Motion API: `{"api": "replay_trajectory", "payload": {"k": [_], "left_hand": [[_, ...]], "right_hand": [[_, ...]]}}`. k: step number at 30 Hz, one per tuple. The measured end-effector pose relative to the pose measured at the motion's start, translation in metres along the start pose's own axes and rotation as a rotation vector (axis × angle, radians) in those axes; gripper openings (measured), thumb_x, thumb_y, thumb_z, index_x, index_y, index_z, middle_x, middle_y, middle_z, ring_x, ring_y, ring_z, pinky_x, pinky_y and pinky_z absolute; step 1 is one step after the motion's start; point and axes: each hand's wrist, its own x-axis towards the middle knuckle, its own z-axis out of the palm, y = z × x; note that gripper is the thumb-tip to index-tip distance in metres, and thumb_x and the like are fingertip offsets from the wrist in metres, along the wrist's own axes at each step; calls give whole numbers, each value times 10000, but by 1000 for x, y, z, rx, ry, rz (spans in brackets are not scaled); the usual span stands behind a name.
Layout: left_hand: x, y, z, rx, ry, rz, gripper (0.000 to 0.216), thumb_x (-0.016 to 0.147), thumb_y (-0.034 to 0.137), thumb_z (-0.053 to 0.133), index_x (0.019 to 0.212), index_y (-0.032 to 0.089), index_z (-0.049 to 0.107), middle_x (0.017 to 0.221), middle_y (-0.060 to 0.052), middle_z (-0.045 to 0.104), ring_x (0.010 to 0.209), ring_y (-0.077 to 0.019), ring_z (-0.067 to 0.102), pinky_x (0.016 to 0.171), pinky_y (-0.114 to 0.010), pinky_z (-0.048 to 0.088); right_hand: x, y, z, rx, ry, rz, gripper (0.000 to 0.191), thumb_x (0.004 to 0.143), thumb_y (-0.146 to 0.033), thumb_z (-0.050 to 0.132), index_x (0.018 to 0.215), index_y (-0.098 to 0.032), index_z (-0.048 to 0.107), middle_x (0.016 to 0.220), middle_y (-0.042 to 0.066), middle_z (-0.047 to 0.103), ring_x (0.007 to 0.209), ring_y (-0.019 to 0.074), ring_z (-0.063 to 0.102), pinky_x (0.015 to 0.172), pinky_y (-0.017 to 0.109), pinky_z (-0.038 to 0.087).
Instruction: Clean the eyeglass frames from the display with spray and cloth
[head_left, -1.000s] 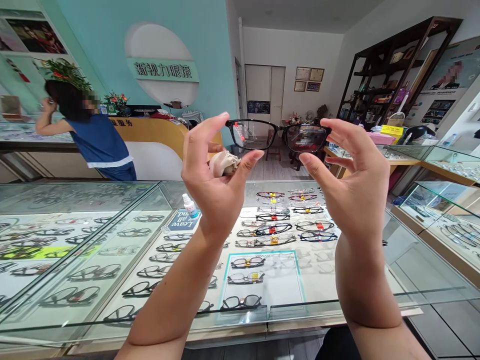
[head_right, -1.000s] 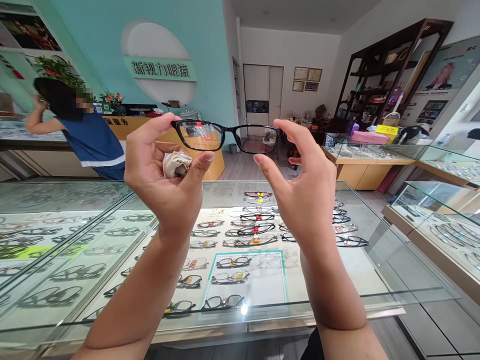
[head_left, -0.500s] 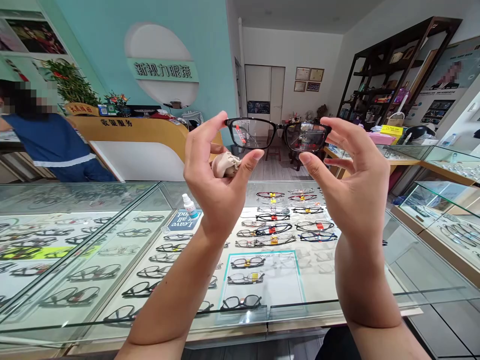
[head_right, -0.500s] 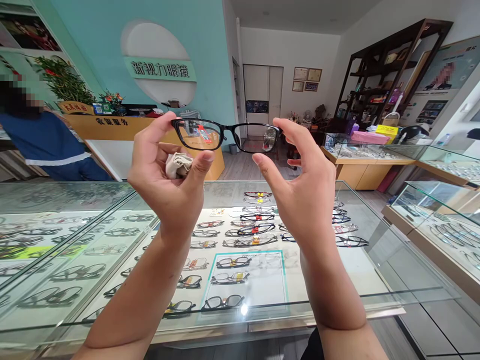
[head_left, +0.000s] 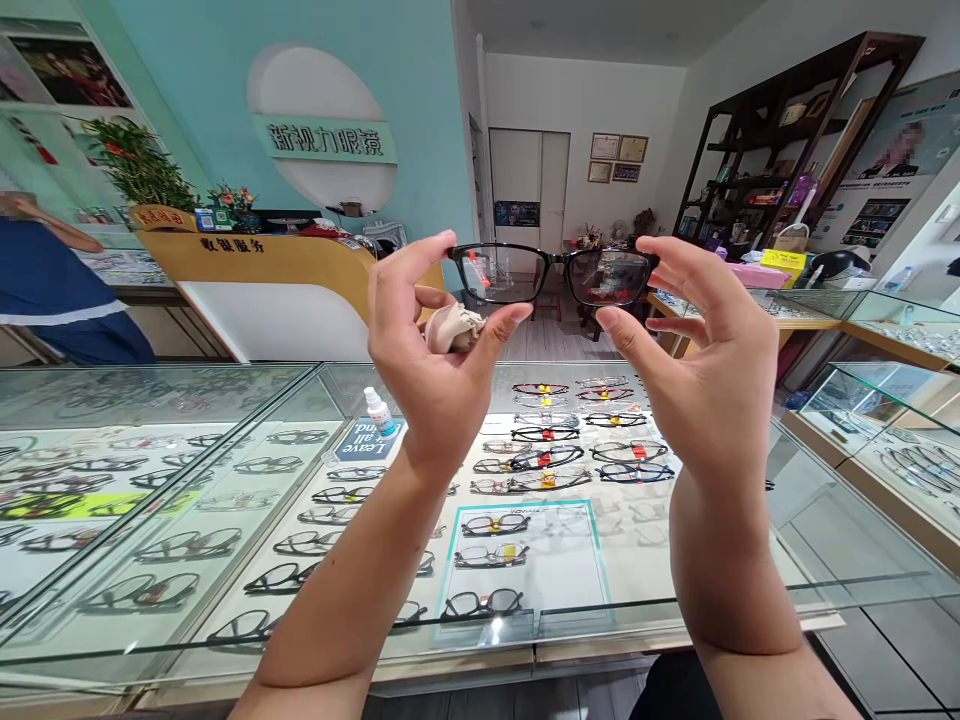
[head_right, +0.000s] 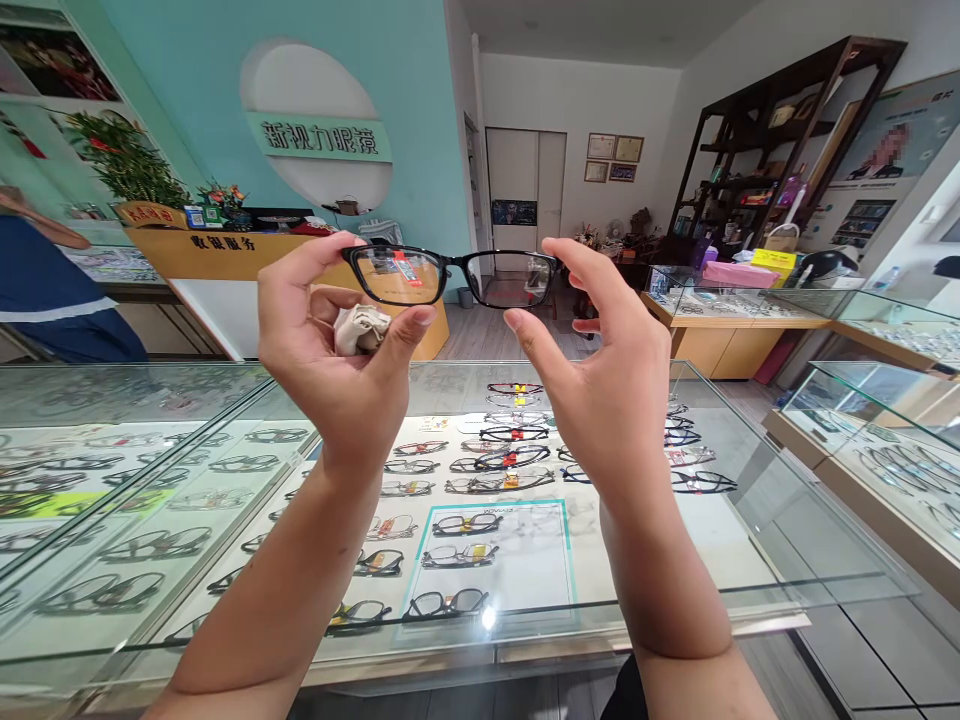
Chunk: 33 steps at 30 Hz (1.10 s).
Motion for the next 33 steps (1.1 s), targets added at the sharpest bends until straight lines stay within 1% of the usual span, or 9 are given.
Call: {"api": "replay_trajectory", "payload": {"k": [3, 8, 11, 14, 19, 22, 26, 28, 33], "left_hand": [[-1, 0, 1, 18, 15, 15, 679, 914, 851, 720, 1372, 351, 681, 1341, -103, 741, 1099, -312, 739, 763, -531, 625], [-3, 3, 0, -53, 3, -53, 694, 862, 816, 807, 1378, 371, 677, 1398, -103, 693, 1251, -350, 701, 807, -519, 634], [-3, 5, -1, -61, -1, -59, 684, 878, 817, 787, 1381, 368, 676, 1410, -112, 680, 1335, -371, 663, 811, -529, 632], [-1, 7, -1, 1, 29, -10, 674, 894, 845, 743, 1353, 354, 687, 1332, -113, 709, 1270, -364, 689, 796, -543, 633], [1, 10, 0, 60, 51, 52, 645, 886, 835, 757, 1337, 379, 686, 1267, -101, 727, 1161, -335, 714, 776, -540, 636], [-1, 7, 1, 47, 49, 22, 680, 869, 833, 780, 1353, 368, 676, 1297, -105, 711, 1193, -344, 700, 796, -515, 628], [-4, 4, 2, -50, 27, -71, 707, 833, 784, 854, 1371, 362, 678, 1369, -105, 671, 1266, -355, 659, 879, -493, 609], [-5, 5, 2, -36, 30, -82, 711, 832, 781, 856, 1372, 353, 682, 1366, -106, 668, 1238, -344, 660, 887, -482, 603], [-3, 8, 0, 25, 35, -46, 657, 879, 761, 825, 1370, 343, 700, 1323, -105, 675, 1112, -306, 673, 828, -441, 579]], "right_hand": [[0, 2, 0, 1, 7, -1, 462, 1024, -418, 744, 1481, -404, 675, 1526, 66, 725, 1426, 397, 696, 1007, 612, 712], [1, 6, 2, 40, 14, 0, 492, 1004, -419, 764, 1491, -393, 701, 1510, 60, 749, 1392, 378, 722, 991, 613, 716], [1, 9, 3, 47, 0, 7, 525, 1008, -443, 760, 1525, -396, 681, 1522, 65, 750, 1382, 375, 733, 993, 601, 717], [0, 11, 4, 28, -19, -1, 540, 1025, -441, 738, 1556, -401, 652, 1509, 70, 760, 1364, 372, 747, 986, 601, 717], [-1, 10, 4, 26, -27, -1, 533, 1034, -425, 714, 1562, -406, 645, 1506, 70, 760, 1349, 367, 753, 987, 605, 712], [-1, 6, 4, 22, -36, 20, 528, 1036, -438, 707, 1559, -394, 652, 1509, 79, 754, 1358, 369, 742, 994, 598, 704], [-1, 2, 5, -6, -52, 31, 514, 1048, -449, 687, 1556, -378, 653, 1482, 90, 760, 1335, 360, 745, 980, 580, 695], [0, 1, 5, -14, -61, 28, 511, 1055, -456, 675, 1558, -374, 649, 1459, 92, 767, 1322, 357, 746, 969, 576, 690], [0, 3, 4, -30, -91, 35, 533, 1056, -499, 659, 1573, -369, 635, 1439, 96, 761, 1285, 348, 748, 960, 561, 675]]}}
